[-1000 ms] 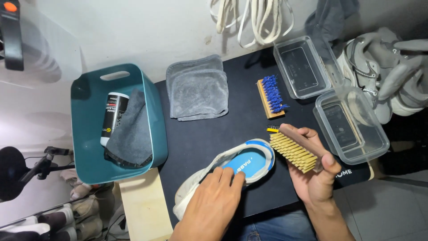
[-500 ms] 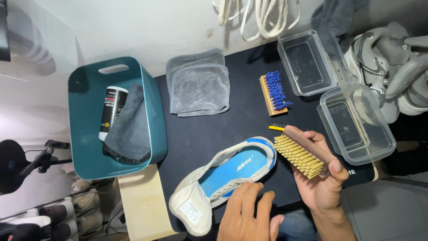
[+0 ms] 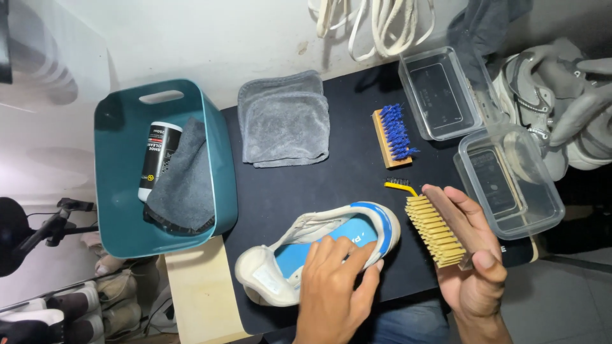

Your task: The person scrubs a white and blue sneaker with a wooden brush, focusing on the toe box, sides, and heel. They repeatedly dip the brush into a clear container of water to wet the bristles before continuing to scrub different areas of the shoe.

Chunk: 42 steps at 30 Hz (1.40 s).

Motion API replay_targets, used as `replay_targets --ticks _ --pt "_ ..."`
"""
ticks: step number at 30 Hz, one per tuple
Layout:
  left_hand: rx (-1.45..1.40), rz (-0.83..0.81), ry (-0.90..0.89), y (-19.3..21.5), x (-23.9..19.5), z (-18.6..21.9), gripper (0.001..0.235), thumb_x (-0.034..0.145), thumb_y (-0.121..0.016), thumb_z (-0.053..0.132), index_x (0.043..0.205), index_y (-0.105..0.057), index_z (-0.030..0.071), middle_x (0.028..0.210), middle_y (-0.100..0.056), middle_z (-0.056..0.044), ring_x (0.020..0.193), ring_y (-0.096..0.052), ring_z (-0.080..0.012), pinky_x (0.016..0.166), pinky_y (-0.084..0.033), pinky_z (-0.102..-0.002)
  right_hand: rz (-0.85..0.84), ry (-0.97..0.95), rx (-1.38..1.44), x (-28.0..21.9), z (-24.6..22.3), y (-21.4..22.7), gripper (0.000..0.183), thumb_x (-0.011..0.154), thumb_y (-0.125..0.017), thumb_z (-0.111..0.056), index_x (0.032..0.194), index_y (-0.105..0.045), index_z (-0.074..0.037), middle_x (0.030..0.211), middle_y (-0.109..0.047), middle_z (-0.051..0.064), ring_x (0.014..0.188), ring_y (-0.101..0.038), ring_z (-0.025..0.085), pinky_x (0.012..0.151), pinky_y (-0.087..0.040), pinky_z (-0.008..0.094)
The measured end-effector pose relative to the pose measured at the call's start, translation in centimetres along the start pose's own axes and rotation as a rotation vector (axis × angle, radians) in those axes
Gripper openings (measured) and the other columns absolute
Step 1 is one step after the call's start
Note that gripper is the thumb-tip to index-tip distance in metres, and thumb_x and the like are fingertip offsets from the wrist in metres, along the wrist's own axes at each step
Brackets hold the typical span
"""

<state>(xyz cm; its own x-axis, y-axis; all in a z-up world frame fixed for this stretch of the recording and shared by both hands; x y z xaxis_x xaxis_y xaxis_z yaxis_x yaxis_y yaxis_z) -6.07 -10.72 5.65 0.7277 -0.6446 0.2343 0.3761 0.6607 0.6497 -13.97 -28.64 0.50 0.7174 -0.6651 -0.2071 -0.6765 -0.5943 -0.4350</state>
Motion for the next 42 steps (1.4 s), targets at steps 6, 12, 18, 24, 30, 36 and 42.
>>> replay_targets --ticks 6,12,18,24,30,36,42 --pt "-0.227 -0.166 0.010 2.3 0.4 -1.1 0.015 0.096 -0.064 0.024 0.101 -0.071 0.011 0.073 -0.046 0.000 0.071 -0.043 -0.0211 0.067 -0.035 -0.035 -0.227 0.575 -0.364 -1.6 -1.7 -0.8 0.092 0.066 -0.078 -0.045 0.135 -0.042 0.005 0.139 -0.048 0.032 0.142 -0.048 0.041 0.126 -0.048 0.058" --pt "-0.347 -0.145 -0.012 1.7 0.0 -2.0 0.014 0.098 -0.061 0.019 0.097 -0.068 0.007 0.073 -0.046 -0.001 0.070 -0.041 -0.0196 0.064 -0.035 -0.034 0.091 1.063 -0.757 -8.3 -1.1 -7.2 0.047 0.085 -0.062 -0.054 0.107 -0.047 -0.015 0.108 -0.059 0.014 0.102 -0.062 0.022 0.111 -0.057 0.047" --pt "-0.447 -0.314 0.045 2.1 0.7 -2.4 0.022 0.104 -0.057 0.022 0.087 -0.057 0.007 0.077 -0.044 0.000 0.075 -0.042 -0.0179 0.070 -0.034 -0.033 -0.249 0.897 -0.849 -1.3 -3.2 -4.4 0.096 0.059 -0.086 -0.048 0.132 -0.048 0.002 0.135 -0.051 0.028 0.132 -0.060 0.043 0.117 -0.053 0.052" --pt "-0.542 -0.322 0.120 3.8 0.5 -2.4 0.017 0.100 -0.061 0.020 0.098 -0.068 0.005 0.080 -0.045 -0.001 0.079 -0.044 -0.0168 0.071 -0.035 -0.031 -0.116 0.383 -0.532 2.7 -6.7 -2.8 0.096 0.066 -0.067 -0.038 0.146 -0.037 0.007 0.145 -0.050 0.026 0.142 -0.052 0.033 0.128 -0.038 0.038" --pt "-0.471 -0.264 0.031 3.0 -0.2 -2.5 0.015 0.096 -0.066 0.019 0.099 -0.071 0.006 0.076 -0.045 -0.001 0.075 -0.043 -0.0173 0.067 -0.036 -0.031 -0.297 0.476 -1.122 9.0 -13.8 -2.5 0.073 0.075 -0.076 -0.008 0.140 -0.047 0.007 0.145 -0.051 0.023 0.136 -0.052 0.031 0.116 -0.045 0.037" --pt "-0.308 -0.224 -0.029 -0.6 -2.4 -2.4 0.023 0.094 -0.066 0.025 0.111 -0.078 0.017 0.079 -0.050 0.001 0.072 -0.045 -0.0199 0.064 -0.038 -0.034 -0.475 0.225 -1.611 15.7 -13.3 -4.7 0.096 0.055 -0.094 -0.019 0.142 -0.053 -0.014 0.147 -0.057 0.007 0.133 -0.054 0.025 0.108 -0.042 0.042" --pt "-0.284 -0.150 -0.013 -1.1 -2.9 -2.7 0.023 0.084 -0.071 0.023 0.106 -0.080 0.020 0.077 -0.052 0.004 0.070 -0.046 -0.0179 0.061 -0.038 -0.033 -0.501 -0.067 -1.802 18.0 -11.0 -6.5 0.092 0.074 -0.082 -0.014 0.151 -0.036 -0.033 0.144 -0.059 0.009 0.120 -0.064 0.031 0.093 -0.051 0.048"
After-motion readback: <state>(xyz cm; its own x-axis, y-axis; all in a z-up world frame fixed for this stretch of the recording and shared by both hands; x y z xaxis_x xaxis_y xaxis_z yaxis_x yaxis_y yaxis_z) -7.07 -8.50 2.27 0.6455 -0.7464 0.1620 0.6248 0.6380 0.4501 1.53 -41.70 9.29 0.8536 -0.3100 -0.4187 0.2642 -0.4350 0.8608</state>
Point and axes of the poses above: each hand's wrist, its own x-axis towards the middle knuckle, its own y-axis out of the back of the hand, z = x × y, the point moved 7 cm from there along x, towards the middle knuckle
